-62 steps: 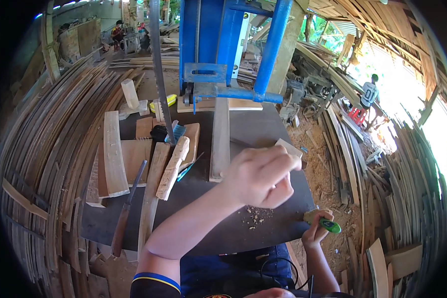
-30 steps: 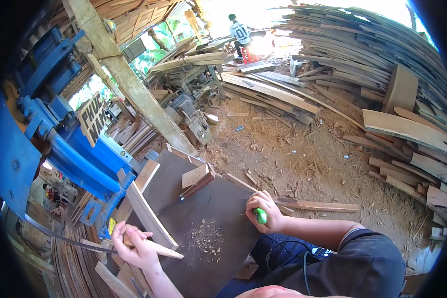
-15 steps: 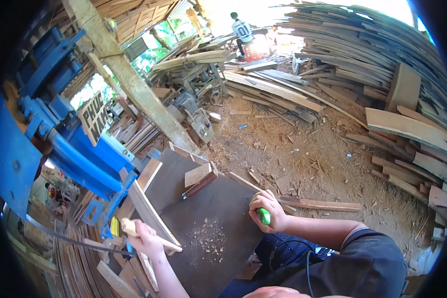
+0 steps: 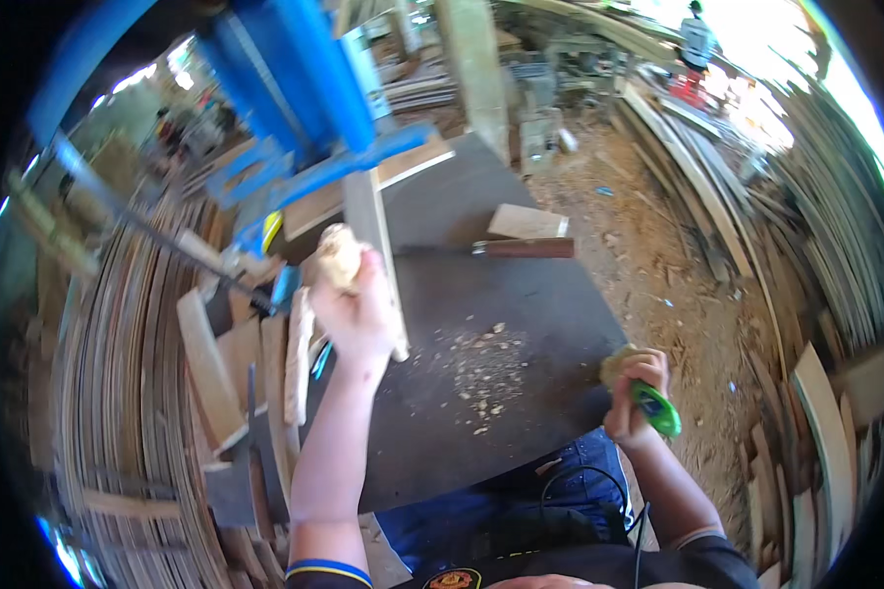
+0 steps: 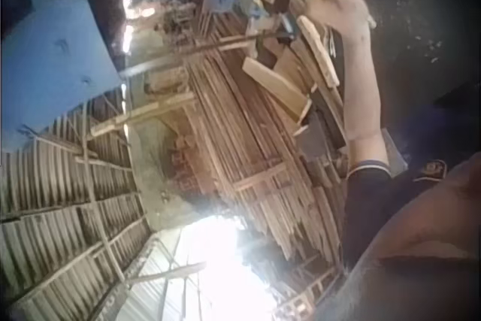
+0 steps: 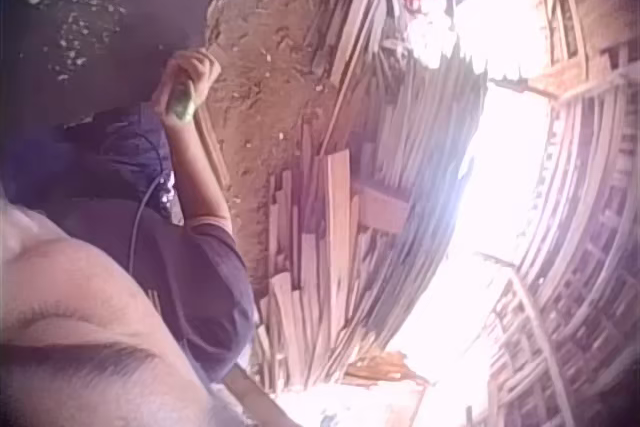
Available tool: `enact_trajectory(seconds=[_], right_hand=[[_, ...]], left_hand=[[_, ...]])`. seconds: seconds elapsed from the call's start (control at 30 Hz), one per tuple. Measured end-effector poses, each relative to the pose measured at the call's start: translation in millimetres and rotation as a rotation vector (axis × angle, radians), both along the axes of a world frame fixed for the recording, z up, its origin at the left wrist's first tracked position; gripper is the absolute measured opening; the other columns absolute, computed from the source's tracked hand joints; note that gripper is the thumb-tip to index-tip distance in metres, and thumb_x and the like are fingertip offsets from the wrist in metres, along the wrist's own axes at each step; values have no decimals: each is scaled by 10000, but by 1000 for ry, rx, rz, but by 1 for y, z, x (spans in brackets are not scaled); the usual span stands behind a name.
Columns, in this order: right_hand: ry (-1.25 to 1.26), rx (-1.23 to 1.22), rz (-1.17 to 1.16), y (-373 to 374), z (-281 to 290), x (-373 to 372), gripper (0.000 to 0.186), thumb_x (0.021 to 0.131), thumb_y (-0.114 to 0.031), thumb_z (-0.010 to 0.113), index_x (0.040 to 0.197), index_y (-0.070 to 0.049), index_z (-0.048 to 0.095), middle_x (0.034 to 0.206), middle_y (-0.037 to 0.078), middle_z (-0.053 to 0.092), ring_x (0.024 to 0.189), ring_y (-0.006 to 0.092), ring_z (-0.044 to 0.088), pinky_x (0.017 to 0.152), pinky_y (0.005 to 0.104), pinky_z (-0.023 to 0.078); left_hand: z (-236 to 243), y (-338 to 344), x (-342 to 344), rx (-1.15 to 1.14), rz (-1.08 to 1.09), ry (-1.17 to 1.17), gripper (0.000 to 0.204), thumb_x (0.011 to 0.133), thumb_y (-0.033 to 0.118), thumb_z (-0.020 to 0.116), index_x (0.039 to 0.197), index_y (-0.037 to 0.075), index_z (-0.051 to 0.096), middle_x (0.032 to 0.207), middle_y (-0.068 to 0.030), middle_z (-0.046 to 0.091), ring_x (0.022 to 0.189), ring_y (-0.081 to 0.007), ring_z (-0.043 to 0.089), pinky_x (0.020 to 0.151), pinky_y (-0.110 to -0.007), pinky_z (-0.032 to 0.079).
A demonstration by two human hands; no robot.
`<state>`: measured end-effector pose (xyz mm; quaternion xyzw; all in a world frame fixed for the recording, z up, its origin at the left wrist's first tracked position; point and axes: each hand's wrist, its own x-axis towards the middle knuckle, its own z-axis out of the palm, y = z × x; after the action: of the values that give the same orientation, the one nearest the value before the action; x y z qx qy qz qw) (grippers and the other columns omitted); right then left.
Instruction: The person carves a small piece of wood using a chisel and a mallet, repeatedly striking the tool to shape the material. They then use a brush to sweep away wood shavings from the workbench and the carved piece. The person continues to carve and clean the wood throughout the clip.
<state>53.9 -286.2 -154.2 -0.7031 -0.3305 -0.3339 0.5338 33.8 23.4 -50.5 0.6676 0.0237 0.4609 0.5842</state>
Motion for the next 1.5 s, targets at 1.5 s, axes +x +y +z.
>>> enact_trajectory(seconds=[1.5], right_hand=[[891, 412, 441, 235, 41, 35, 214, 947, -106, 635, 953, -39, 432, 877, 69, 556, 779, 262, 713, 601, 301, 534]], left_hand=[[34, 75, -11, 314, 183, 77, 289, 856, 262, 611, 766, -12, 606, 537, -48, 533, 502, -145, 529, 498, -316, 411]])
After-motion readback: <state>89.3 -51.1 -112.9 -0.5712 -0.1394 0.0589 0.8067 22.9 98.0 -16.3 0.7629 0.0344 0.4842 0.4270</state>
